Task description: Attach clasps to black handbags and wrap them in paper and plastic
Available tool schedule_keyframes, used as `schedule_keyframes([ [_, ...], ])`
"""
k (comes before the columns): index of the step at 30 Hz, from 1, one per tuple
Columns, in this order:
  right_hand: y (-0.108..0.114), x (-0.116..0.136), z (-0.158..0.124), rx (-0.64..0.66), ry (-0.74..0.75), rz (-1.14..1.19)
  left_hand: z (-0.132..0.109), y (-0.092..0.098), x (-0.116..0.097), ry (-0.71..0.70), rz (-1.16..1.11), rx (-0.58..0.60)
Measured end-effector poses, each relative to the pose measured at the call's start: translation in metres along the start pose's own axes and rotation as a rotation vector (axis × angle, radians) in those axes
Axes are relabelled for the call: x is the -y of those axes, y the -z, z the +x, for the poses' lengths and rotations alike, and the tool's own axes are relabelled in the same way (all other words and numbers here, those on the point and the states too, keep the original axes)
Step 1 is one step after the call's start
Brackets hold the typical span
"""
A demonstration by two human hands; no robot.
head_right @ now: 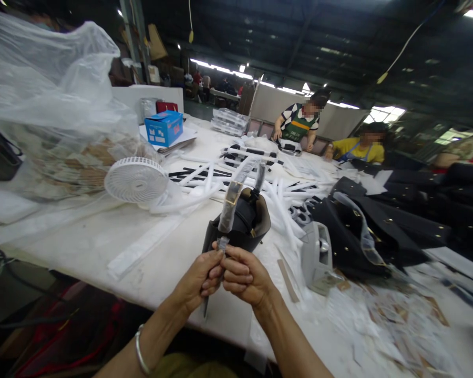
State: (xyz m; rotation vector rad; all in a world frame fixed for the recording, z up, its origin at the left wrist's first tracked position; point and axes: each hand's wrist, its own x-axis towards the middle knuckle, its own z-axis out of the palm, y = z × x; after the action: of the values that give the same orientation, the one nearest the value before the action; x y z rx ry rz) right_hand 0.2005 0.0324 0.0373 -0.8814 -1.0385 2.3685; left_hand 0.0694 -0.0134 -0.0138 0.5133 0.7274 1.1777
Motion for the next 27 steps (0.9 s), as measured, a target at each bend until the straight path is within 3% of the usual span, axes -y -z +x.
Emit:
schedule_keyframes([
  [3,0.000,0.000,-0.001,-0.027,0.000,-0.030,-0.003,-0.003,0.001,-0.060,0.173,-0.042],
  [6,-0.002,-0.004,-0.006,-0.257,0.107,-0.171,-0.008,-0.004,-0.002,-0.222,0.459,-0.114],
  [9,-0.005,-0.006,-0.013,-0.516,0.235,-0.398,-0.011,-0.002,-0.004,-0.470,0.760,-0.269],
  [12,-0.013,-0.004,-0.017,-0.547,0.223,-0.583,-0.012,0.001,-0.003,-0.586,0.792,-0.358],
  [16,-0.022,-0.002,-0.009,-0.571,0.223,-0.734,-0.012,0.002,-0.002,-0.581,0.716,-0.333],
  [20,-0.016,-0.002,0.000,-0.585,0.289,-0.668,-0.013,0.002,-0.003,-0.588,0.776,-0.310],
  [22,-0.009,0.000,0.002,-0.510,0.271,-0.602,-0.013,0.002,-0.003,-0.477,0.672,-0.227],
  [27,0.005,0.002,0.005,-0.393,0.184,-0.576,-0.010,0.002,0.001,-0.124,0.086,-0.037],
])
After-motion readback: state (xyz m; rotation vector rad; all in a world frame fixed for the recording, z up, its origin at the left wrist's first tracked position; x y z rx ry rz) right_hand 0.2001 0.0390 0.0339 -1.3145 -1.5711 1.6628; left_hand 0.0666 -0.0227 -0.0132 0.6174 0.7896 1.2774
